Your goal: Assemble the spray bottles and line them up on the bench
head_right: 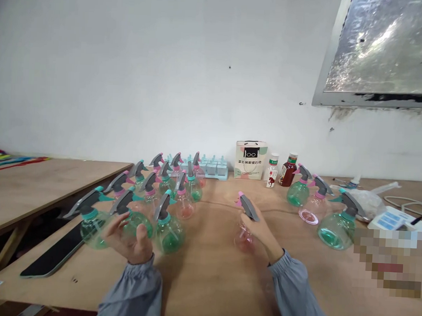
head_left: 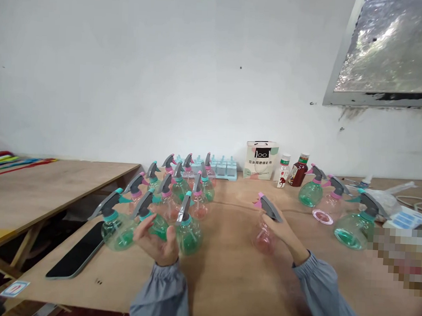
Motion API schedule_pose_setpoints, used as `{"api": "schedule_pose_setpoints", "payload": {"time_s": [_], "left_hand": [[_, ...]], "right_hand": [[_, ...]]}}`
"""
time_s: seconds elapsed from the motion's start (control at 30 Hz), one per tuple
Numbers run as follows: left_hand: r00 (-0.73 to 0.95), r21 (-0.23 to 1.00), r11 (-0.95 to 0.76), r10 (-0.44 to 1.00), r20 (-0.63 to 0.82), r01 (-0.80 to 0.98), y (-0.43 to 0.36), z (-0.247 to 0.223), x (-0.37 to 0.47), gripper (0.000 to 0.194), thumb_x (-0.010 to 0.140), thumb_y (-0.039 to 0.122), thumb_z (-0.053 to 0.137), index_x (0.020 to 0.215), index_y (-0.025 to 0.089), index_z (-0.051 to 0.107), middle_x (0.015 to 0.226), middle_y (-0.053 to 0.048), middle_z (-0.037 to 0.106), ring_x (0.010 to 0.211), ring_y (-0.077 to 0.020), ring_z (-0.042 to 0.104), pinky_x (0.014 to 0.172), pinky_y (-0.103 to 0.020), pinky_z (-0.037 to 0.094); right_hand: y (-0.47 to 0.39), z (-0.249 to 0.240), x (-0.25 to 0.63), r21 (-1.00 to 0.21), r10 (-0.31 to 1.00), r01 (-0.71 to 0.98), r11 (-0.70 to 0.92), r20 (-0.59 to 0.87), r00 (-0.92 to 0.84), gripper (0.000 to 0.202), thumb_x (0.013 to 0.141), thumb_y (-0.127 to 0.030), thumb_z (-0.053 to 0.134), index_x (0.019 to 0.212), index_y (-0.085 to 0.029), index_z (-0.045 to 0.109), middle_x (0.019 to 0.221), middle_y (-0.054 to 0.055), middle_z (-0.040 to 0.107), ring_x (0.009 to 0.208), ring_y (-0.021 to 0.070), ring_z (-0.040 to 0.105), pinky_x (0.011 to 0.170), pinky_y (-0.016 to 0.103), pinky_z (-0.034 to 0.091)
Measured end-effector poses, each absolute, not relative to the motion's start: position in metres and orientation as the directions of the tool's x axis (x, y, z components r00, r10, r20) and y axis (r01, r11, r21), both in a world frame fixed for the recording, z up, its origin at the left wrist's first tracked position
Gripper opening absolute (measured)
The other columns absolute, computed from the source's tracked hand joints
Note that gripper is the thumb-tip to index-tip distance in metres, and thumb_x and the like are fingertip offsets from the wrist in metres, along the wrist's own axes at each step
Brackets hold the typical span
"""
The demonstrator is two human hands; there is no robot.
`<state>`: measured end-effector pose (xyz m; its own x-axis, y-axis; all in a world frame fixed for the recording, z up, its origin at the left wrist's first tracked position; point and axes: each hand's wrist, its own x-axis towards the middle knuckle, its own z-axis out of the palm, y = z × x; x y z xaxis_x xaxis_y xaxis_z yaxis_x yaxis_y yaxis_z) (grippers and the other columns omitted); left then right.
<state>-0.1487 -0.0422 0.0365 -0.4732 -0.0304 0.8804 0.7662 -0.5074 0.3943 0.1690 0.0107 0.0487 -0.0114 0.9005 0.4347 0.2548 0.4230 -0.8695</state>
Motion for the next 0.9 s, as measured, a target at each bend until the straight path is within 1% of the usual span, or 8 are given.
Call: {"api": "schedule_pose_setpoints", "payload": {"time_s": [0.07, 0.13, 0.23, 0.37, 0.47, 0.63, 0.8, 0.9], "left_hand": [[-0.429, 0.492, -0.387, 0.242, 0.870, 0.780, -0.040, 0.029, -0.162, 0.050, 0.086, 0.053, 0.059, 0.126, 0.025, 0.049, 0.117, -0.010, 0.060, 0.108, -0.0298, 0.060, 0.085, -0.047, 0.051], [-0.333, 0.499, -0.241, 0.501, 0.799, 0.833, -0.040, 0.021, -0.163, 0.056, 0.082, 0.060, 0.060, 0.123, 0.022, 0.052, 0.109, -0.010, 0.065, 0.101, -0.0307, 0.063, 0.079, -0.045, 0.052], [-0.263, 0.426, -0.092, 0.664, 0.699, 0.900, -0.042, 0.010, -0.150, 0.052, 0.081, 0.055, 0.063, 0.118, 0.019, 0.056, 0.094, -0.009, 0.069, 0.089, -0.0307, 0.066, 0.070, -0.040, 0.051], [-0.122, 0.313, -0.158, 0.690, 0.714, 0.936, -0.032, 0.005, -0.117, 0.051, 0.078, 0.047, 0.069, 0.119, 0.019, 0.056, 0.101, -0.011, 0.071, 0.094, -0.0324, 0.066, 0.072, -0.041, 0.052], [-0.024, 0.279, -0.259, 0.691, 0.722, 0.925, -0.008, 0.007, -0.089, 0.053, 0.075, 0.047, 0.072, 0.117, 0.019, 0.057, 0.107, -0.013, 0.071, 0.099, -0.0338, 0.066, 0.077, -0.044, 0.053], [0.000, 0.349, -0.362, 0.694, 0.720, 0.864, 0.043, 0.009, -0.057, 0.044, 0.077, 0.046, 0.072, 0.108, 0.018, 0.058, 0.097, -0.012, 0.070, 0.097, -0.0324, 0.067, 0.082, -0.045, 0.053], [-0.058, 0.484, -0.416, 0.710, 0.702, 0.770, 0.054, 0.000, -0.054, 0.065, 0.076, 0.047, 0.074, 0.126, 0.016, 0.047, 0.112, -0.015, 0.067, 0.110, -0.0320, 0.065, 0.090, -0.045, 0.053], [-0.072, 0.536, -0.393, 0.755, 0.652, 0.747, 0.049, -0.003, -0.056, 0.076, 0.071, 0.047, 0.078, 0.131, 0.018, 0.044, 0.117, -0.015, 0.066, 0.116, -0.0330, 0.063, 0.096, -0.046, 0.052]], "right_hand": [[0.015, 0.050, 0.170, -0.866, 0.900, 0.253, 0.431, 0.433, -0.050, 0.061, 0.078, -0.041, 0.067, 0.137, -0.028, 0.055, 0.099, 0.007, 0.071, 0.087, 0.0250, 0.068, 0.077, 0.041, 0.058], [0.021, 0.052, 0.173, -0.846, 0.878, 0.237, 0.478, 0.467, -0.104, 0.062, 0.075, -0.040, 0.071, 0.134, -0.029, 0.057, 0.110, 0.007, 0.069, 0.100, 0.0250, 0.067, 0.085, 0.040, 0.056], [0.028, 0.058, 0.179, -0.851, 0.883, 0.239, 0.468, 0.463, -0.082, 0.052, 0.069, -0.036, 0.073, 0.120, -0.028, 0.065, 0.101, 0.004, 0.070, 0.100, 0.0237, 0.066, 0.086, 0.039, 0.055], [0.028, 0.068, 0.178, -0.948, 0.949, 0.047, 0.315, 0.315, 0.004, 0.038, 0.071, -0.043, 0.072, 0.104, -0.024, 0.069, 0.083, 0.002, 0.072, 0.077, 0.0212, 0.068, 0.065, 0.032, 0.056], [0.020, 0.081, 0.169, -0.969, 0.981, -0.173, 0.176, 0.187, -0.050, 0.034, 0.077, -0.051, 0.067, 0.093, -0.021, 0.071, 0.088, 0.007, 0.075, 0.080, 0.0231, 0.071, 0.055, 0.027, 0.052], [0.011, 0.095, 0.155, -0.953, 0.978, -0.286, 0.102, 0.149, -0.148, 0.031, 0.075, -0.052, 0.069, 0.088, -0.024, 0.072, 0.090, 0.007, 0.077, 0.091, 0.0268, 0.073, 0.057, 0.029, 0.054], [0.013, 0.087, 0.150, -0.950, 0.951, -0.298, 0.093, 0.174, -0.256, 0.032, 0.067, -0.045, 0.075, 0.093, -0.025, 0.073, 0.082, 0.005, 0.076, 0.088, 0.0248, 0.073, 0.059, 0.028, 0.054], [0.014, 0.085, 0.147, -0.946, 0.962, -0.319, 0.055, 0.136, -0.237, 0.024, 0.061, -0.034, 0.073, 0.081, -0.023, 0.073, 0.071, 0.003, 0.073, 0.073, 0.0200, 0.070, 0.056, 0.025, 0.050]]}}
